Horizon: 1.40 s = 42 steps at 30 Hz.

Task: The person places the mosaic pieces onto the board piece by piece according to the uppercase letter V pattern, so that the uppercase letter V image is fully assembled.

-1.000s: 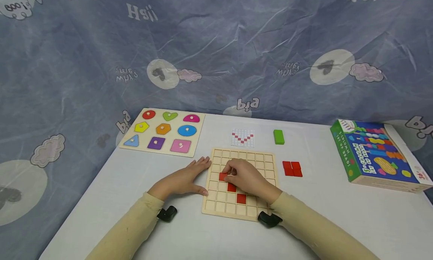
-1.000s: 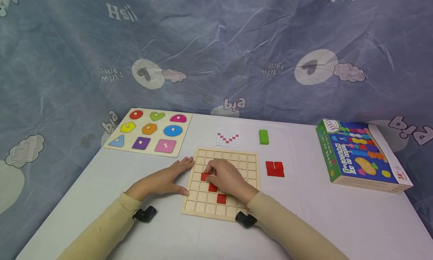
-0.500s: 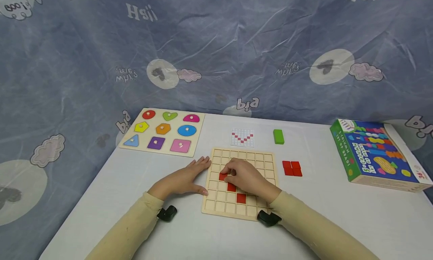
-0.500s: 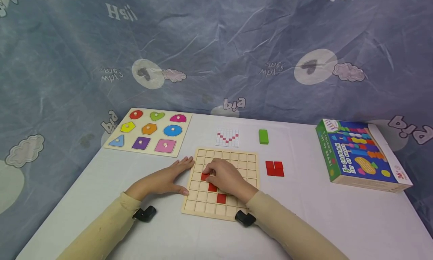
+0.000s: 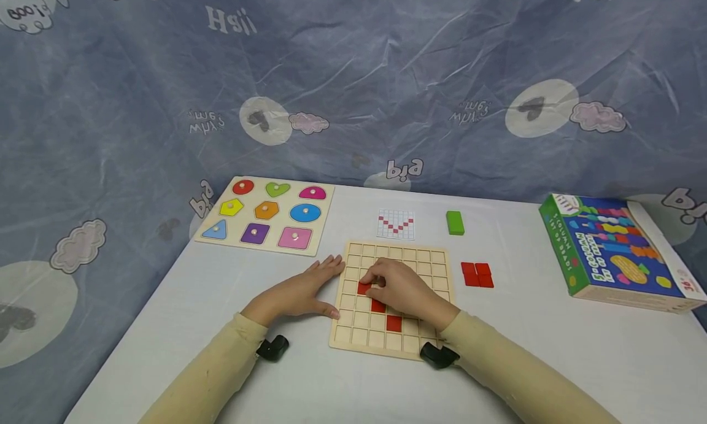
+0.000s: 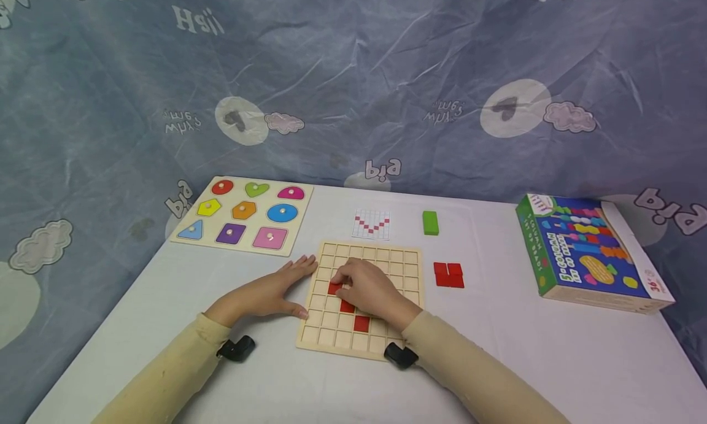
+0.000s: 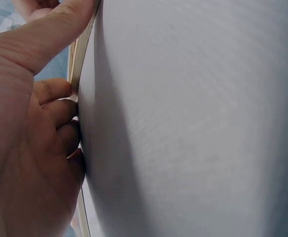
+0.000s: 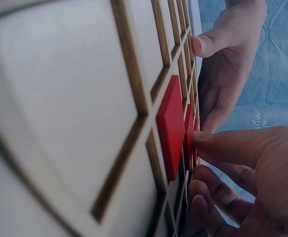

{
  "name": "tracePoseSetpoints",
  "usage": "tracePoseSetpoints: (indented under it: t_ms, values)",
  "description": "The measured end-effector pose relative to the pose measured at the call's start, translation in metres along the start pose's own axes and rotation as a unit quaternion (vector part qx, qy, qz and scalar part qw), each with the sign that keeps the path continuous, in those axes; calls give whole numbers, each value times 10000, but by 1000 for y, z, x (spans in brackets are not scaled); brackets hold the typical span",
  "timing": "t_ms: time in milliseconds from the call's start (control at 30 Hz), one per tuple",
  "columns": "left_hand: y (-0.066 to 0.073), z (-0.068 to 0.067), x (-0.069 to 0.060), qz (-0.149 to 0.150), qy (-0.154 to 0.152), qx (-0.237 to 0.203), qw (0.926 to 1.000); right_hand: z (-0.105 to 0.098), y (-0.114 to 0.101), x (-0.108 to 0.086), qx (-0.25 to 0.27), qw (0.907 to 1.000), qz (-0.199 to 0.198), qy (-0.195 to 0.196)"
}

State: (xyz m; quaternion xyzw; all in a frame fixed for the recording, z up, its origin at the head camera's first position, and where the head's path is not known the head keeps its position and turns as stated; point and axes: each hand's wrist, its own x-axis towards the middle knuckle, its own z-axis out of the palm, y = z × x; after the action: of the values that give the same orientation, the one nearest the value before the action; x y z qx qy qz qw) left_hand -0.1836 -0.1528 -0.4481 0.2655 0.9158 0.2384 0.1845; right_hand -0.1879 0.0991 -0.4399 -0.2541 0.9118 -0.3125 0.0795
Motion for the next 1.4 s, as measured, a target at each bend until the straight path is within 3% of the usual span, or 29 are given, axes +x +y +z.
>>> tracePoseSetpoints:
  t_ms: [233, 767, 1033, 1400]
  values:
    - [-1, 1, 0, 77, 9, -52, 10000, -1, -1, -1, 58, 9999, 135, -82]
    - [-2, 2, 1, -11, 32, -10, 10000, -8, 6, -10, 328, 9994, -12, 98]
    - [-2, 1, 1, 108, 45, -72, 9999, -16, 12, -20, 307, 9994, -39, 135]
    - [-2, 1, 2, 5, 28, -23, 10000, -26, 25, -38, 330, 9991, 27, 258]
